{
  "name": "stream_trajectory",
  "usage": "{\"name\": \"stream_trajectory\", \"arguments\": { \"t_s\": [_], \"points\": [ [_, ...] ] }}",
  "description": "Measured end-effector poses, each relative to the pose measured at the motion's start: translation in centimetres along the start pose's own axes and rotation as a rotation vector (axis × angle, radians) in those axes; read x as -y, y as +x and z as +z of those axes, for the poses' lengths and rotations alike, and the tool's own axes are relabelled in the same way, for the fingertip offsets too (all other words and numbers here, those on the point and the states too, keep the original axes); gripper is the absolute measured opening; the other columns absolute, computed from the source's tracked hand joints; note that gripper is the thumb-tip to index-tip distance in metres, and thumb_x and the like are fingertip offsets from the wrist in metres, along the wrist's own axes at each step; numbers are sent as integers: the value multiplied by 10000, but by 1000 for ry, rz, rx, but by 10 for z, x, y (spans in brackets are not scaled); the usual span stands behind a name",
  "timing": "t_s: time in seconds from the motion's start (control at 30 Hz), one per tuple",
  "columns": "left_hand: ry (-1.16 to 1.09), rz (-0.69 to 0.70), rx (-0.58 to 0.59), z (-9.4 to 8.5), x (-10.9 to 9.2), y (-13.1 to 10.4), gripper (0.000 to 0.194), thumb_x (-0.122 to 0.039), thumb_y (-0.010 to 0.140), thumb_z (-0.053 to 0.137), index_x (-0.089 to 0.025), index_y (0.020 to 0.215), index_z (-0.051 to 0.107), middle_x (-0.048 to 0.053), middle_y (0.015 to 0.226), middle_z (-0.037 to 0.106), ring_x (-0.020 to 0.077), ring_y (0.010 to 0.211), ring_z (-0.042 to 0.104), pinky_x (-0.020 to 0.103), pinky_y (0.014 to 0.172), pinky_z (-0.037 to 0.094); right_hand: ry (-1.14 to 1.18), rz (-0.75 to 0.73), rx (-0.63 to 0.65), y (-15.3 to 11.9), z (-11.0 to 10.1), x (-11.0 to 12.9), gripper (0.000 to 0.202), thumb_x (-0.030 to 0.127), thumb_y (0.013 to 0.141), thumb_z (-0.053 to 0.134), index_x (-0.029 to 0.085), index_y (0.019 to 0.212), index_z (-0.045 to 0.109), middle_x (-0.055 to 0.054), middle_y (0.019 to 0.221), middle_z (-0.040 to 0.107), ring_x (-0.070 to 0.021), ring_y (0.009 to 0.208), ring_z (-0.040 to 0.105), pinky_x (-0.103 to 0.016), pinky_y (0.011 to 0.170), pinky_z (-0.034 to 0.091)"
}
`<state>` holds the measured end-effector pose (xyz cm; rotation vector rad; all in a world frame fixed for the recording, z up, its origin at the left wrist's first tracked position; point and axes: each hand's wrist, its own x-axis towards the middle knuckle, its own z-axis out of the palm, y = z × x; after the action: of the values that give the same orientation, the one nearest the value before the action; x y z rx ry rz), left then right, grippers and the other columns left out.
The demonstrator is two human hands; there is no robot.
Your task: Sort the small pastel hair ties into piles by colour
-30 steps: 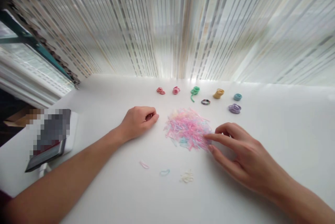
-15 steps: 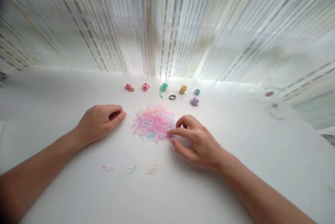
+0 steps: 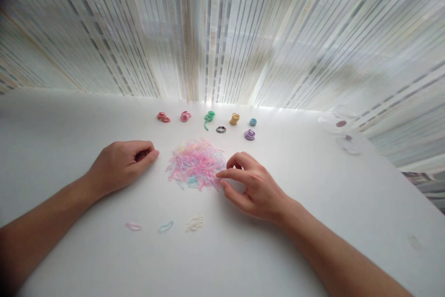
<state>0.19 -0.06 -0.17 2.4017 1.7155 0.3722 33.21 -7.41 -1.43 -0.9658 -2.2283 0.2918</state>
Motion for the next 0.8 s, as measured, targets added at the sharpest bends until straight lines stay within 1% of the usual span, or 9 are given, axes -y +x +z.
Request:
{"name": "stream_trajectory", "arguments": {
  "t_s": [0.2, 0.37, 0.53, 0.8],
  "points": [
    [-1, -4, 2, 0, 0, 1, 363, -480, 948, 447, -215, 716, 532, -7, 659, 584, 147, 637, 478, 315, 649, 286, -33, 20, 5, 1, 1, 1, 207, 131, 950, 636, 195, 1067, 794, -77, 929, 639, -185, 824, 629, -331, 717, 535],
    [6, -12, 1, 0, 0, 1, 361, -474, 948, 447, -213, 709, 520, -9, 659, 583, 146, 640, 478, 310, 650, 281, -60, 49, -10, 1, 2, -1, 168, 152, 977, 633, 196, 1013, 790, -75, 918, 654, -186, 829, 634, -331, 726, 542],
    [9, -12, 5, -1, 0, 0, 363, -475, 946, 442, -214, 706, 516, -8, 659, 579, 148, 641, 473, 310, 650, 279, -71, 78, -56, 1, 7, -1, 132, 150, 969, 662, 187, 986, 787, -67, 896, 676, -173, 801, 647, -302, 706, 537],
    [30, -27, 5, 0, -2, 3, 365, -492, 943, 443, -220, 715, 527, -6, 679, 592, 155, 652, 479, 312, 648, 278, -55, 166, -135, 6, 19, 3, 100, 154, 930, 713, 182, 918, 808, -48, 821, 696, -150, 716, 663, -262, 636, 517]
  ]
}}
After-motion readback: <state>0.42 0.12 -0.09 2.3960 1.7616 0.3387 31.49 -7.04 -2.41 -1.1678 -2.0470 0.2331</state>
